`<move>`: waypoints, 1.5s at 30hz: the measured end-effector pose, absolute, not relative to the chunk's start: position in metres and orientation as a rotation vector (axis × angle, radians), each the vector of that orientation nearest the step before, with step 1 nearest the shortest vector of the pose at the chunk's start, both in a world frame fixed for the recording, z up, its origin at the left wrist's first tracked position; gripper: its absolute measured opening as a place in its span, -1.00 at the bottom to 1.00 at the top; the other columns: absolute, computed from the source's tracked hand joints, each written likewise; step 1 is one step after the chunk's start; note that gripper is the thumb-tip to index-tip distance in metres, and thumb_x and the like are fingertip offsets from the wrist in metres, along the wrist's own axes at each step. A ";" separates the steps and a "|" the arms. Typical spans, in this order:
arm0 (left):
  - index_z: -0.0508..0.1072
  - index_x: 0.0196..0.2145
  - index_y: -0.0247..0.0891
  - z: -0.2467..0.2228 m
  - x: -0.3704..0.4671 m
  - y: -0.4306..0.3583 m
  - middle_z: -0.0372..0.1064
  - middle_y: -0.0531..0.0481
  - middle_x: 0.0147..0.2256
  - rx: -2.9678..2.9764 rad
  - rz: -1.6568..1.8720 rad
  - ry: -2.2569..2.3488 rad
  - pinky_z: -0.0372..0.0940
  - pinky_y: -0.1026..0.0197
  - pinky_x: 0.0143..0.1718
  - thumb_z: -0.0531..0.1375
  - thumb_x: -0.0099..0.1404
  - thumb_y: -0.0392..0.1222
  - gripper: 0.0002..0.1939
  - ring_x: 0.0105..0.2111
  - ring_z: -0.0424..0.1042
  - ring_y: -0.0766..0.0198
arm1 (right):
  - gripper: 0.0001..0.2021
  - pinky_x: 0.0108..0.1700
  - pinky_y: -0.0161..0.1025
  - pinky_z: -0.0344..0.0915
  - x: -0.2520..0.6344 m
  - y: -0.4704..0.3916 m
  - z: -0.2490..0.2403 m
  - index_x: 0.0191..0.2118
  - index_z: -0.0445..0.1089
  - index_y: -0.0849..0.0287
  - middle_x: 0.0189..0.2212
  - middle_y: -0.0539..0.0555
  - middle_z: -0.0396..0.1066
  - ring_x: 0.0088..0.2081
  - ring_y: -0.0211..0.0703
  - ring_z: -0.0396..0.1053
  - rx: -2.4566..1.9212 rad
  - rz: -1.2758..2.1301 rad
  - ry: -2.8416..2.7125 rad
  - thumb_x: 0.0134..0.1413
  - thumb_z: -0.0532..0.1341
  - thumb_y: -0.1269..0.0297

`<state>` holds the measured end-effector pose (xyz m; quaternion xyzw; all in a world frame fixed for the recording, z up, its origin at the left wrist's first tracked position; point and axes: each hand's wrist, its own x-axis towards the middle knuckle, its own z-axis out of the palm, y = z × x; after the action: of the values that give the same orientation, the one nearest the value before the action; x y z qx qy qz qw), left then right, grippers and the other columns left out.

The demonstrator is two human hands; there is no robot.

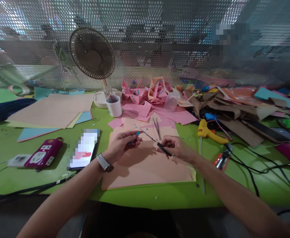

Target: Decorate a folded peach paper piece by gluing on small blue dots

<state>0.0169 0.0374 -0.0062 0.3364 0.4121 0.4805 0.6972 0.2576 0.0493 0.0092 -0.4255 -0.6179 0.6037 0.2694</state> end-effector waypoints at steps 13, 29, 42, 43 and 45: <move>0.48 -0.11 -0.34 0.015 0.008 0.050 0.55 -0.21 -0.20 0.862 1.157 1.070 0.37 0.35 -0.34 0.28 0.19 -0.27 -0.71 -0.33 0.53 0.31 | -0.48 -0.64 -0.38 -0.02 0.298 0.056 0.067 -0.40 0.33 0.11 -0.52 0.00 0.34 -0.53 -0.29 0.26 -0.922 1.419 -1.243 -0.35 0.39 -0.22; 0.53 -0.36 -0.34 0.022 0.132 0.100 0.46 -0.04 -0.46 1.345 0.707 1.111 0.29 0.31 -0.44 0.36 0.11 -0.17 -0.81 -0.51 0.38 0.40 | -0.64 -0.49 -0.27 -0.02 0.376 0.064 0.012 -0.53 0.37 0.15 -0.60 0.03 0.35 -0.51 -0.19 0.23 -1.851 0.435 -1.895 -0.07 0.26 -0.08; 0.41 -0.01 -0.23 -0.004 0.195 0.144 0.33 -0.12 0.03 1.669 0.666 1.279 0.36 0.02 -0.06 0.11 0.38 -0.07 -0.70 -0.07 0.39 0.12 | -0.73 -0.45 -0.23 0.07 0.371 0.114 -0.004 -0.40 0.46 0.13 -0.47 0.14 0.48 -0.35 0.05 0.44 -2.089 0.116 -2.131 0.01 0.23 0.01; 0.36 0.03 -0.25 -0.001 0.185 0.137 0.32 -0.15 0.03 1.733 0.665 1.267 0.36 -0.02 -0.08 0.14 0.36 -0.09 -0.67 -0.08 0.40 0.14 | -0.73 -0.44 -0.22 0.08 0.370 0.117 -0.006 -0.40 0.46 0.13 -0.46 0.16 0.48 -0.35 0.06 0.44 -2.100 0.115 -2.143 0.00 0.24 0.01; 0.46 -0.05 -0.33 0.006 0.159 0.118 0.43 -0.19 -0.05 1.839 0.662 1.227 0.27 0.05 0.05 0.14 0.34 -0.22 -0.74 -0.05 0.40 0.13 | -0.72 -0.42 -0.20 0.12 0.369 0.122 -0.009 -0.41 0.45 0.14 -0.45 0.18 0.47 -0.35 0.06 0.43 -2.110 0.127 -2.144 0.00 0.25 0.00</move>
<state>0.1589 0.1175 0.0061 0.7285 0.4862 0.2622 0.4050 0.3685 0.1221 -0.0094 -0.6993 -0.7106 0.0420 0.0656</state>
